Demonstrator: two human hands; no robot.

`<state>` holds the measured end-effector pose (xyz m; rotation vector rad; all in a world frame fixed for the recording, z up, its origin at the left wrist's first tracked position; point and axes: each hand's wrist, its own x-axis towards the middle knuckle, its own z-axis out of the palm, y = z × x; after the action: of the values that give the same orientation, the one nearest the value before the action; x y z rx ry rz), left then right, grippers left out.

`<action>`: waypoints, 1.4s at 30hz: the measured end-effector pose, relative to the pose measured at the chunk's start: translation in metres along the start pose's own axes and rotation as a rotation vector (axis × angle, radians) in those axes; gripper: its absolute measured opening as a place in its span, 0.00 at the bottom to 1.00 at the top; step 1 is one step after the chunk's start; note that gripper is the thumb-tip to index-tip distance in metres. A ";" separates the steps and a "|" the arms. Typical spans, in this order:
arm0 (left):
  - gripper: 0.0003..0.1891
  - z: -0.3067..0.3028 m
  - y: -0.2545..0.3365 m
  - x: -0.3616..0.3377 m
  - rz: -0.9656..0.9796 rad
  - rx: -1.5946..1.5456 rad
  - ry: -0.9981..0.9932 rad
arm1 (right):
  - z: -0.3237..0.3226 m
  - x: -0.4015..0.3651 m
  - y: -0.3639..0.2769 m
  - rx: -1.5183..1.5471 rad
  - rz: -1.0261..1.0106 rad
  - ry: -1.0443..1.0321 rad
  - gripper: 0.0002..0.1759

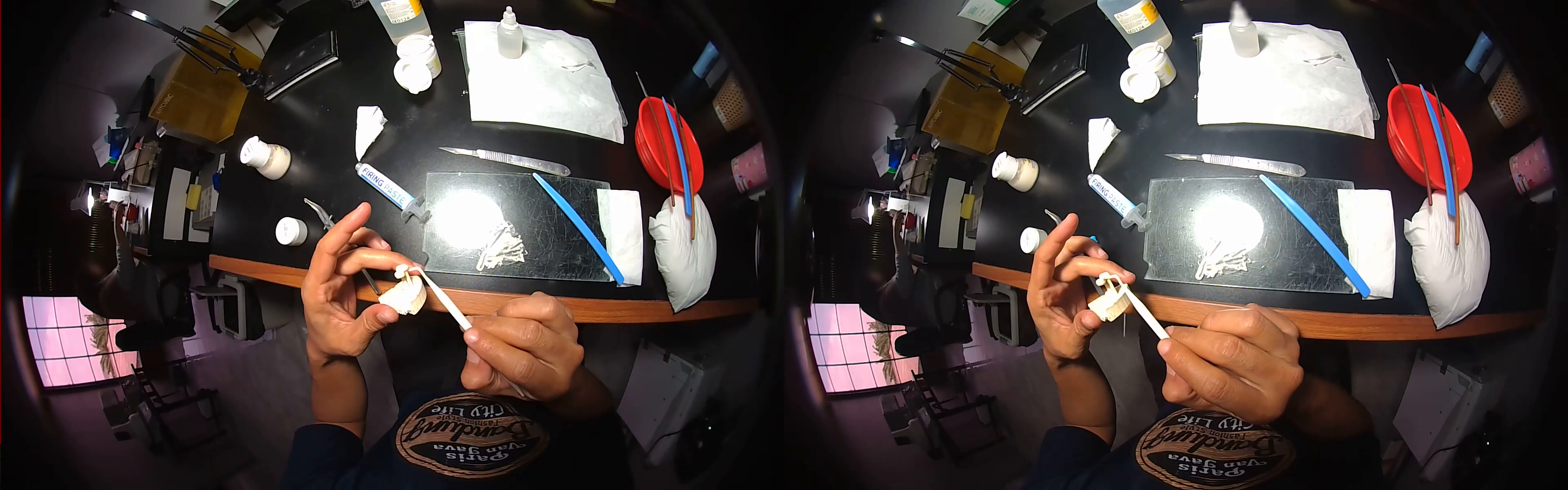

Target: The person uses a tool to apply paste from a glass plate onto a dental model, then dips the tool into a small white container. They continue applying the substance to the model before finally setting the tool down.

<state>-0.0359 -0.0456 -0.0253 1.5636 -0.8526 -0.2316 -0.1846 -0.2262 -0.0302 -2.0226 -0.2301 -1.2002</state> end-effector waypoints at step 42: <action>0.56 -0.004 -0.006 0.001 0.136 -0.033 -0.064 | -0.002 -0.003 -0.001 0.019 0.017 0.000 0.12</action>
<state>-0.0306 -0.0436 -0.0297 1.4674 -0.9966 -0.1967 -0.1876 -0.2265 -0.0316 -2.0043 -0.2238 -1.1830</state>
